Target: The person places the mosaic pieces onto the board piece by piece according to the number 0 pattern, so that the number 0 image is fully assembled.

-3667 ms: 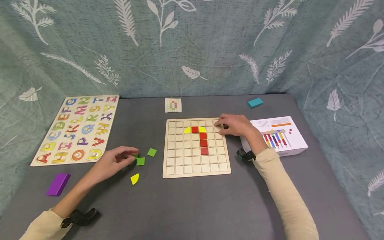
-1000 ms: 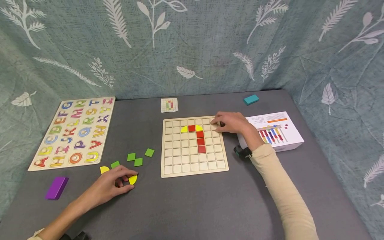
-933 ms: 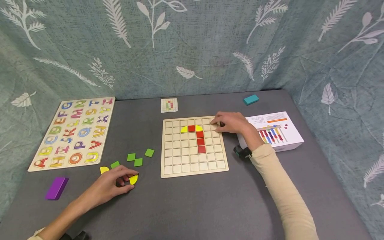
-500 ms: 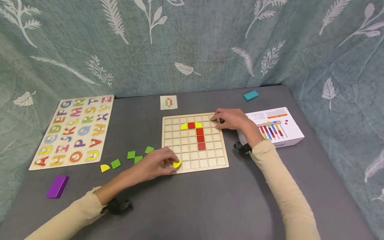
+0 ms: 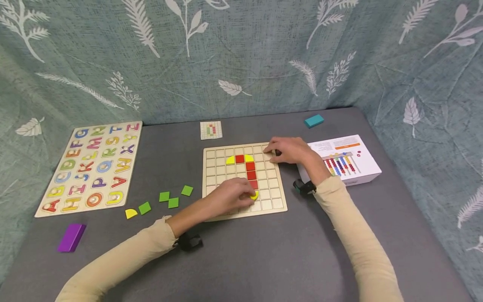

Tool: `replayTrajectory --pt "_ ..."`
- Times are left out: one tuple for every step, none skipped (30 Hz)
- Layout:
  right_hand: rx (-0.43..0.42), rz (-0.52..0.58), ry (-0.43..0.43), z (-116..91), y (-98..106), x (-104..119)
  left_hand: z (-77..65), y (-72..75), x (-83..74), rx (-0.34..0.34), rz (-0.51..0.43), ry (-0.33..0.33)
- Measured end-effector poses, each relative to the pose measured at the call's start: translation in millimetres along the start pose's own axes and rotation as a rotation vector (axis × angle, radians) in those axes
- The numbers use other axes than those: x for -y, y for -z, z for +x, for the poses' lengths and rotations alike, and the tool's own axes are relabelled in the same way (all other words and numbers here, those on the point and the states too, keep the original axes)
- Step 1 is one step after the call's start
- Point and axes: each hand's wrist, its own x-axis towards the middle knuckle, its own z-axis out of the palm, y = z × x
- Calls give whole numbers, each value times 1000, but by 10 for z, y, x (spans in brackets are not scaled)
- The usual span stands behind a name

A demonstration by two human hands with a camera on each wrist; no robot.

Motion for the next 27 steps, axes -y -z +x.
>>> replayTrajectory --pt "1 1 -2 -1 1 0 8 -1 0 -3 8 -5" --pt "1 1 -3 -1 3 -1 16 0 2 -8 17 -7" --pt "-1 0 -4 0 4 -2 22 4 2 -12 23 -6" --pt "-2 0 -4 1 6 -3 27 10 3 -16 24 -3" --pt "-3 -3 -3 2 6 -3 31 16 6 -19 24 3" --pt "-3 -4 -1 4 6 -4 34 21 8 -20 20 11" --pt "-3 -5 -1 4 6 -4 37 26 10 -19 16 19" --pt "-5 -7 0 5 5 -4 38 29 12 -17 10 24" --pt "-5 -8 2 5 3 -5 40 29 14 -14 3 28" --pt "-6 -9 3 4 1 -4 41 28 17 -11 -2 30" --pt "-7 -9 4 4 -2 -3 42 23 20 -9 -3 32" --pt "-7 -10 5 4 -5 -3 42 19 20 -4 -5 34" --pt "-8 -11 5 4 -4 -2 44 17 20 -1 -5 37" --pt "-10 -11 6 7 -5 -3 46 14 21 4 -2 40" --pt "-11 -10 7 8 -5 -3 47 13 19 11 8 40" --pt "-11 -9 7 9 -5 -4 48 13 15 20 21 42" --pt "-12 -9 6 11 -7 -4 49 14 11 27 35 40" --pt "-12 -7 6 10 -8 -4 48 17 5 35 51 38" --pt "-12 -6 6 10 -10 -5 44 21 -2 43 66 34" --pt "-12 -5 6 10 -11 -5 35 25 -8 48 83 28" --pt "-10 -6 5 9 -13 -5 19 31 -15 49 95 24" --pt "-9 -8 5 7 -15 -5 -5 39 -20 49 100 25" --pt "-8 -9 6 6 -15 -5 -40 50 -22 46 97 32" --pt "-6 -11 6 5 -16 -5 -85 62 -16 39 92 37" --pt "-6 -14 6 5 -15 -6 -142 81 -4 29 75 45" --pt "-6 -16 7 4 -14 -7 -209 104 18 17 58 56" --pt "-5 -14 9 3 -12 -8 -288 135 47 1 39 68"
